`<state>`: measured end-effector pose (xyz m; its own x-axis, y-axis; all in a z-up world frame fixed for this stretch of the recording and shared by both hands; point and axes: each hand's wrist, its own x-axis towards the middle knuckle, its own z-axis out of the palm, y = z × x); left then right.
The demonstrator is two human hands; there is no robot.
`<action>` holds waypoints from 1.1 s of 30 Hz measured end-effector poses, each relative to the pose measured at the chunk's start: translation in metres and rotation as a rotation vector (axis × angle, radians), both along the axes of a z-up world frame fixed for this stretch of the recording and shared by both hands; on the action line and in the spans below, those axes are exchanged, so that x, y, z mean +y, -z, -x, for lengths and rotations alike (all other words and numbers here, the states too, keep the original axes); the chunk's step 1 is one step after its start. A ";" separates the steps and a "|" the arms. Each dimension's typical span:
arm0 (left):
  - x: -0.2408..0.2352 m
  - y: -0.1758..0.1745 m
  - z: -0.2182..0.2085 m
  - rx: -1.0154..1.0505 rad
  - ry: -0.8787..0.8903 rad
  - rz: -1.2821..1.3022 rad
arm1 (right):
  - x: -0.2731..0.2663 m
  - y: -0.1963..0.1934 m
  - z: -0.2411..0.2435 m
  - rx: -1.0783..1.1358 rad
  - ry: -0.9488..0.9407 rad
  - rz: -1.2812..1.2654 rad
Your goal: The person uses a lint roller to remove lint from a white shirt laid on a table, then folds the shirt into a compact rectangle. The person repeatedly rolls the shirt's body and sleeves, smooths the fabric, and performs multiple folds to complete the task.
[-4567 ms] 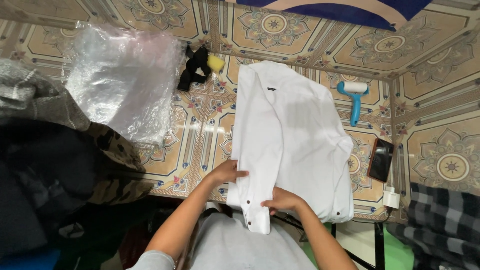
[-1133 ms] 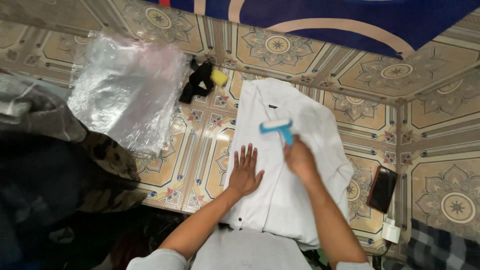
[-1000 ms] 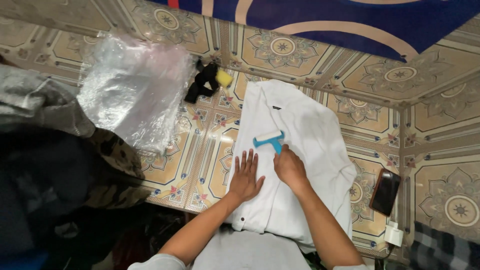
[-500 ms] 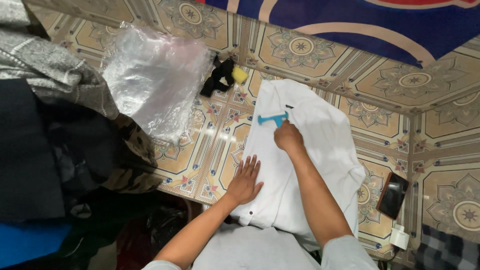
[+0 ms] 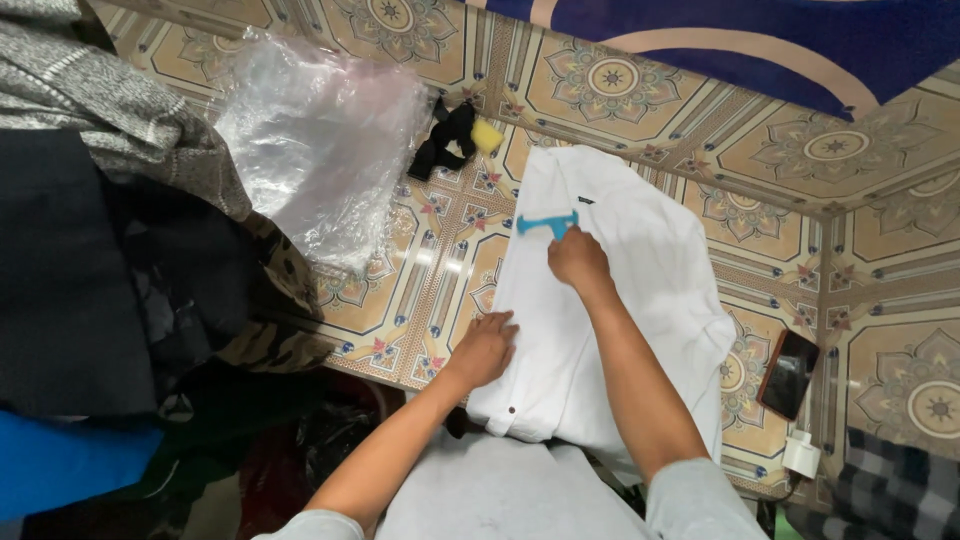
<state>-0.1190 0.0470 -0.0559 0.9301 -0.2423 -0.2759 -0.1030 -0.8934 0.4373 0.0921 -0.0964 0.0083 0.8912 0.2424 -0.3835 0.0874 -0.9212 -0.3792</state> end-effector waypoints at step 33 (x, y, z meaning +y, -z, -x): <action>0.022 -0.037 0.009 0.240 -0.500 0.505 | -0.028 -0.114 0.185 0.305 -0.127 0.175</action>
